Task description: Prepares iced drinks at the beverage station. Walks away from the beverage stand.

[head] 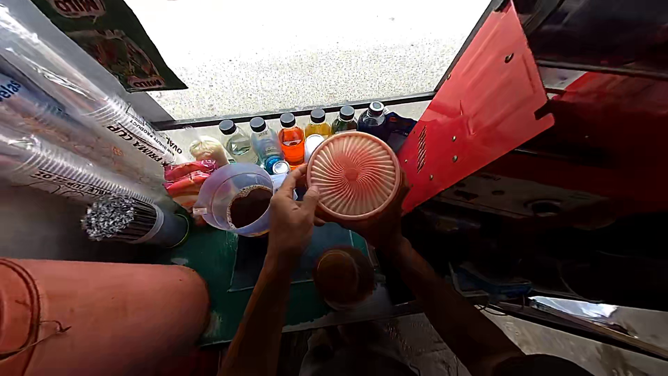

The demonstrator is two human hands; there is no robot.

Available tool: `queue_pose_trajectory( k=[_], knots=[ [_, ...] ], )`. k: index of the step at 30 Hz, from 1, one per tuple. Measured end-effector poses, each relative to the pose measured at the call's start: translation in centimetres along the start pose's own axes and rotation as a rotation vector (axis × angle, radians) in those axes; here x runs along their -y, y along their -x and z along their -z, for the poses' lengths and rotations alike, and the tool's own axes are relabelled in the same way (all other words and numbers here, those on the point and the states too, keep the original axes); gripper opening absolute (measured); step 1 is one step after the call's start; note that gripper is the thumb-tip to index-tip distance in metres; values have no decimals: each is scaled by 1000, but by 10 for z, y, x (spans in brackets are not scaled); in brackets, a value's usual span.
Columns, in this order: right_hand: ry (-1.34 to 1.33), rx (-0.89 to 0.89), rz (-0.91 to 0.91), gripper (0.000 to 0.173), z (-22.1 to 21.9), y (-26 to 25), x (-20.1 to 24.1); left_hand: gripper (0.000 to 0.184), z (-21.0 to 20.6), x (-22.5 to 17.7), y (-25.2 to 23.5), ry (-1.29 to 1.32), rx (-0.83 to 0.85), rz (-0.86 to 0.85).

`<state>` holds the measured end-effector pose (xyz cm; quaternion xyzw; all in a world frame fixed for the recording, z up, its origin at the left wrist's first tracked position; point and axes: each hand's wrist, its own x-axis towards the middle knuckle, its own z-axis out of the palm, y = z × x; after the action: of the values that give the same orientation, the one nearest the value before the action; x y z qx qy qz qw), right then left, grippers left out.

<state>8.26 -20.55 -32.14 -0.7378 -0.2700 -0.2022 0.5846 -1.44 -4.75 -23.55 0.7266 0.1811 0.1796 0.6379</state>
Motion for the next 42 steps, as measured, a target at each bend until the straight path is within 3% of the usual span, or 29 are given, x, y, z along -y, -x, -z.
queue_pose_trajectory(
  k=[3,5,9,12,16,19,21,23,24,27,30,33,38,42],
  knots=[
    [-224,349,239,142,23,-14,74,42,48,-30,88,168,-151,-152],
    [-384,484,278,147,12,-3,114,41,80,-40,138,181,-236,-202],
    [-434,467,173,124,-37,97,153,40,147,-12,208,73,-327,-67],
    [-457,487,34,130,-78,183,134,38,177,47,232,33,-347,95],
    [-301,489,-82,138,-109,261,90,40,184,123,235,-17,-346,229],
    [-214,473,-110,142,-113,286,68,42,186,148,231,-163,-252,335],
    [-203,472,-105,143,-112,293,60,56,190,142,235,-471,-123,362],
    [-216,499,-101,144,-110,293,56,93,187,126,245,-886,-4,187],
    [-237,531,-111,147,-109,294,53,102,184,124,250,-1020,53,40],
    [-314,618,-100,157,-108,289,36,77,164,138,253,-1156,224,-256],
    [-393,689,-74,156,-109,282,26,47,144,156,253,-1280,172,-433],
    [-427,715,-80,151,-109,279,29,44,143,163,252,-1381,143,-553],
    [-394,642,-119,139,-112,278,34,38,153,155,246,-1277,94,-636],
    [-434,714,-105,141,-110,271,33,35,160,134,241,-1119,98,-514]
  ],
)
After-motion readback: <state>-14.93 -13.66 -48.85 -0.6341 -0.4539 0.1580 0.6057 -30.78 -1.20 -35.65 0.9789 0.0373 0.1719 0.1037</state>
